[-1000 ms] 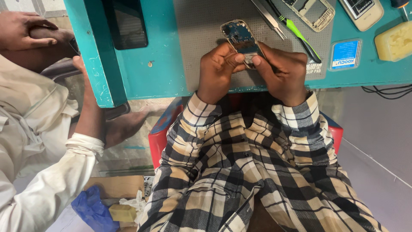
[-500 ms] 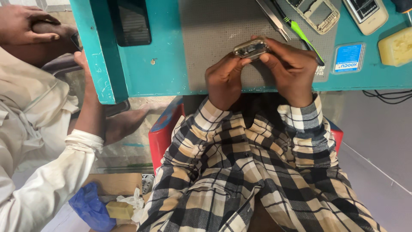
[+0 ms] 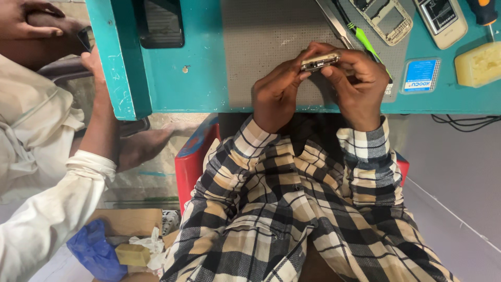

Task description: The person disassembles a small mobile phone using tweezers and their hands, then reassembles the internal components and housing.

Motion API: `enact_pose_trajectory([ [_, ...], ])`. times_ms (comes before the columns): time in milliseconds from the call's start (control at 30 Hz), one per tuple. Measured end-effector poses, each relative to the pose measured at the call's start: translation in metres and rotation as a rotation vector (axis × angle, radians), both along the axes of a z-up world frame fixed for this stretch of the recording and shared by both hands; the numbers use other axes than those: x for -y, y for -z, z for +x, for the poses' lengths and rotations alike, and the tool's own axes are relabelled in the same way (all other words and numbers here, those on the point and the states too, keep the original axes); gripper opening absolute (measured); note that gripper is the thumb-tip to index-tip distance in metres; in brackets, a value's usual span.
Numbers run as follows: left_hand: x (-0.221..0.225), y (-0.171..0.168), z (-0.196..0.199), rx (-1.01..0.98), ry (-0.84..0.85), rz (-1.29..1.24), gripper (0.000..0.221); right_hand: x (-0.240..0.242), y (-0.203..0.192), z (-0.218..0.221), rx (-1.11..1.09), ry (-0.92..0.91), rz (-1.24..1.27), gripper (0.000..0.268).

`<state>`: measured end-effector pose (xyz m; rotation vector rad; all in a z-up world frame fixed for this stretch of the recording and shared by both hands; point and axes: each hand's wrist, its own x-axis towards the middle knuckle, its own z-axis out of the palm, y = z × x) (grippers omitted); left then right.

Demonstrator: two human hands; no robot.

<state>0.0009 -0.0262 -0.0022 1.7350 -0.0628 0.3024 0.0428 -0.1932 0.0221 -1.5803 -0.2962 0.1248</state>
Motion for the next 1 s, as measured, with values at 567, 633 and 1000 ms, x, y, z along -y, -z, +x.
enact_pose_trajectory([
  [567,0.002,-0.003,-0.002,0.039,0.004,0.064,0.035,-0.007,0.009,-0.007,0.229,0.029,-0.173,0.004],
  [633,0.002,-0.001,0.0,0.042,-0.007,0.072,0.032,-0.004,0.014,-0.007,0.2,0.069,-0.209,0.006],
  [1000,-0.01,-0.001,0.007,-0.101,0.015,-0.243,0.034,0.001,0.004,0.0,-0.1,-0.005,0.048,0.028],
])
